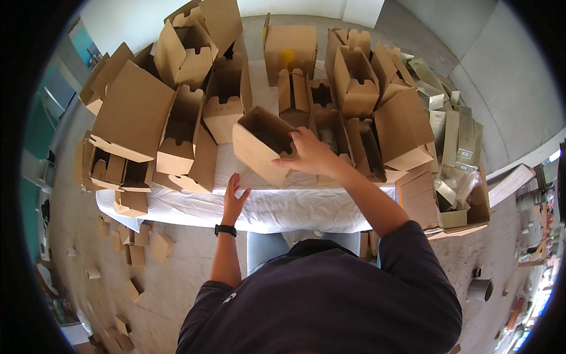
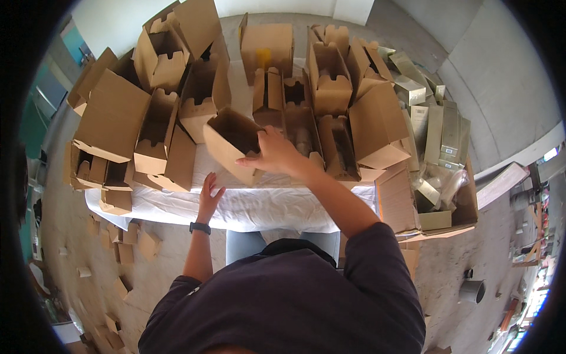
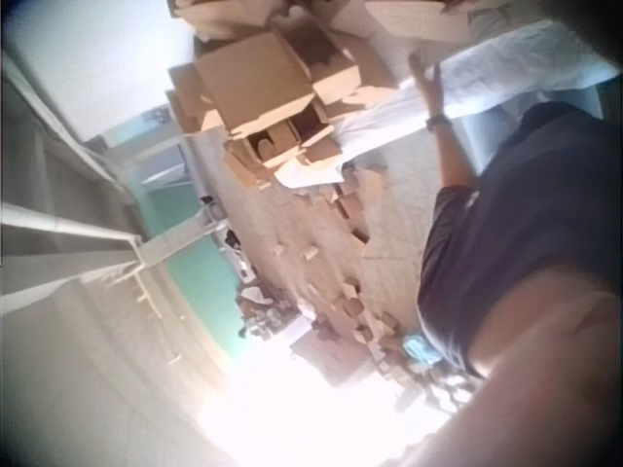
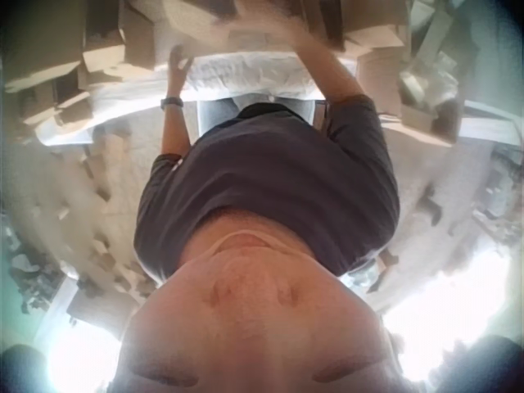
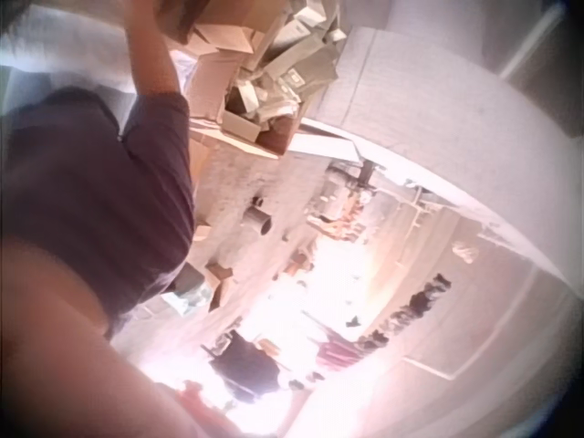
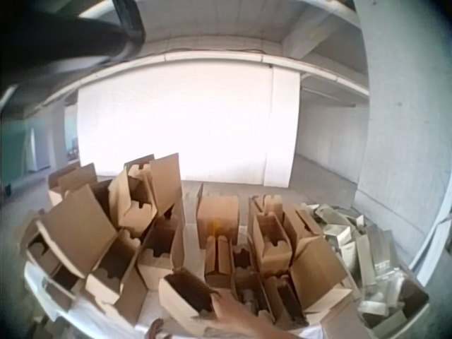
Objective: The person removes white cylindrical bottles from plastic bags and places them into individual cardboard boxes on a table.
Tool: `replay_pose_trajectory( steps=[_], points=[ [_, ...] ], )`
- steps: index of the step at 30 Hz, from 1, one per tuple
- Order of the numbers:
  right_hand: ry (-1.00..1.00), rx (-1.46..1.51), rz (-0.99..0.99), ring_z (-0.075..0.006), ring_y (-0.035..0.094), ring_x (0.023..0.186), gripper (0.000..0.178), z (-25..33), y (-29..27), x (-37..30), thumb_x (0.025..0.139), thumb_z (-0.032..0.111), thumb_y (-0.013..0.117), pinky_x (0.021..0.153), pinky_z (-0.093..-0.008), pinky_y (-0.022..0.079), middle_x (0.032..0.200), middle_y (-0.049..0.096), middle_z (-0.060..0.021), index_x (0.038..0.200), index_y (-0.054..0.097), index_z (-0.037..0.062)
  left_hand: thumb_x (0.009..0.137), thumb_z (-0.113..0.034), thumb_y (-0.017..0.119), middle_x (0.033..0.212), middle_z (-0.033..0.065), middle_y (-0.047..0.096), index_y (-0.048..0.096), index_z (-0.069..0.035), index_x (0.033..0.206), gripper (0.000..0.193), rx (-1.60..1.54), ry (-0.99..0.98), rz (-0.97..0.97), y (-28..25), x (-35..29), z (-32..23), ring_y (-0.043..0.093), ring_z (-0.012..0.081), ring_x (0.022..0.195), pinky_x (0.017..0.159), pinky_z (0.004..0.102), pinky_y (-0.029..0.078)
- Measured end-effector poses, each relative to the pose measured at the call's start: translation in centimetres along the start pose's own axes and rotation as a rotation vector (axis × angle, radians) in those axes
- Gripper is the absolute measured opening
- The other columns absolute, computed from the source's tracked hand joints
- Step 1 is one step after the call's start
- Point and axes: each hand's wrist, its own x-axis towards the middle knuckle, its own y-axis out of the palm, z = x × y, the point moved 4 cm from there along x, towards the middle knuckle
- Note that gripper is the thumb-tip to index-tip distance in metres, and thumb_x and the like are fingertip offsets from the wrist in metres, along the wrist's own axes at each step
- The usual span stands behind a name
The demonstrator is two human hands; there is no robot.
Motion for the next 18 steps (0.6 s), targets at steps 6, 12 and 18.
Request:
replay_pose_trajectory(
  steps=[6, 12, 18],
  points=[
    [0.142, 0.193, -0.142, -0.0392, 0.052, 0.116, 0.072, -0.8, 4.2, -1.8, 0.090, 0.038, 0.061, 0.095, -0.0410, 0.045, 0.130, 0.043, -0.0262, 0.135, 0.037, -0.0124, 0.094, -0.015, 0.061, 0.146, 0.0116, 0.040, 0.035, -0.006, 0.145, 0.059, -0.255, -0.090, 0.089, 2.8, -0.5, -3.3, 0.040, 0.0254, 0.134, 0.107, 0.0398, 0.036],
    [-0.088, 0.277, -0.342, -0.0398, 0.054, 0.107, 0.048, -1.1, 5.1, -1.1, 0.087, 0.005, 0.058, 0.091, -0.0412, 0.046, 0.125, 0.048, -0.0230, 0.131, 0.043, -0.0053, 0.090, -0.016, 0.066, 0.145, 0.0147, 0.040, 0.029, -0.002, 0.147, 0.069, -0.280, -0.097, 0.102, 4.6, -1.1, -5.8, 0.039, 0.0254, 0.134, 0.106, 0.0388, 0.037],
    [-0.113, 0.264, -0.369, -0.0396, 0.054, 0.105, 0.044, -0.4, 5.7, 0.5, 0.087, -0.001, 0.054, 0.089, -0.0416, 0.046, 0.124, 0.049, -0.0216, 0.130, 0.044, -0.0042, 0.093, -0.013, 0.063, 0.145, 0.0145, 0.040, 0.029, 0.000, 0.146, 0.065, -0.357, -0.091, 0.038, 3.8, 0.1, -4.7, 0.041, 0.0258, 0.132, 0.106, 0.0392, 0.038]
  ],
)
